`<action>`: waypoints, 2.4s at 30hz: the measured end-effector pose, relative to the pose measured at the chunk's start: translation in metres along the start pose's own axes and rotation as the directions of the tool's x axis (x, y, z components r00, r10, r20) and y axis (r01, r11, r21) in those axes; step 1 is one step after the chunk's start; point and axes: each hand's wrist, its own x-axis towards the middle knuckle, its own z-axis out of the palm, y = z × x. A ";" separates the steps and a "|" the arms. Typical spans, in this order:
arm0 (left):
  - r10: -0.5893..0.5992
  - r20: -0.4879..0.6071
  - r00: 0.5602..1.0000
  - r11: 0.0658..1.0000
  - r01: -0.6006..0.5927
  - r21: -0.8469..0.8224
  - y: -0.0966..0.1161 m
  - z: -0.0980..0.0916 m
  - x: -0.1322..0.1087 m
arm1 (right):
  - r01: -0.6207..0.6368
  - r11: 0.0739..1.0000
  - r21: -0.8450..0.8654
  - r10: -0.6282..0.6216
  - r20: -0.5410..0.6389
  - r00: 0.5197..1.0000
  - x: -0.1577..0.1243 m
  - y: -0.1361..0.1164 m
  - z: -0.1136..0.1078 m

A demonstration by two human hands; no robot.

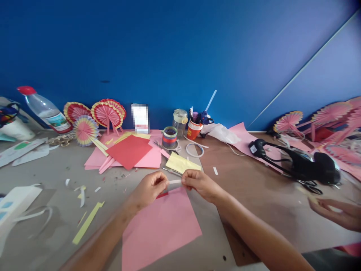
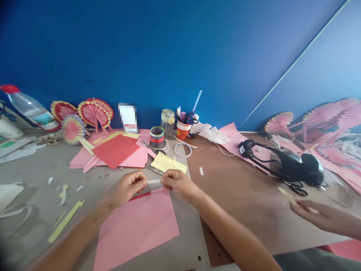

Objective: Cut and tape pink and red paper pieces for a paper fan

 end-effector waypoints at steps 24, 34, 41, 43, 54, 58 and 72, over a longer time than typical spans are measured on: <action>-0.025 0.318 0.948 0.663 -0.223 0.714 0.005 0.009 -0.029 | 0.112 0.976 -0.184 -0.068 0.231 0.971 -0.009 0.002 -0.017; -0.165 0.447 0.879 0.253 -0.400 0.881 -0.013 0.062 -0.047 | 0.044 0.986 -0.161 0.008 0.310 0.951 -0.004 0.011 -0.018; -0.133 0.440 0.888 0.285 -0.391 0.875 -0.018 0.064 -0.044 | -0.140 0.990 -0.028 0.142 0.203 0.969 0.000 0.020 -0.022; -0.111 0.438 0.892 0.287 -0.394 0.873 -0.020 0.066 -0.045 | -0.185 0.983 -0.016 0.185 0.166 0.969 0.000 0.022 -0.022; -0.055 0.399 0.915 0.361 -0.354 0.863 -0.021 0.068 -0.045 | -0.225 0.971 -0.080 0.235 0.150 0.961 0.002 0.017 -0.015; -0.075 0.409 0.910 0.366 -0.356 0.860 -0.016 0.067 -0.045 | -0.248 0.960 -0.131 0.265 0.134 0.955 0.003 0.015 -0.011; -0.054 0.384 0.922 0.367 -0.339 0.866 -0.027 0.071 -0.045 | -0.217 0.930 -0.297 0.246 0.065 0.967 0.003 0.010 -0.011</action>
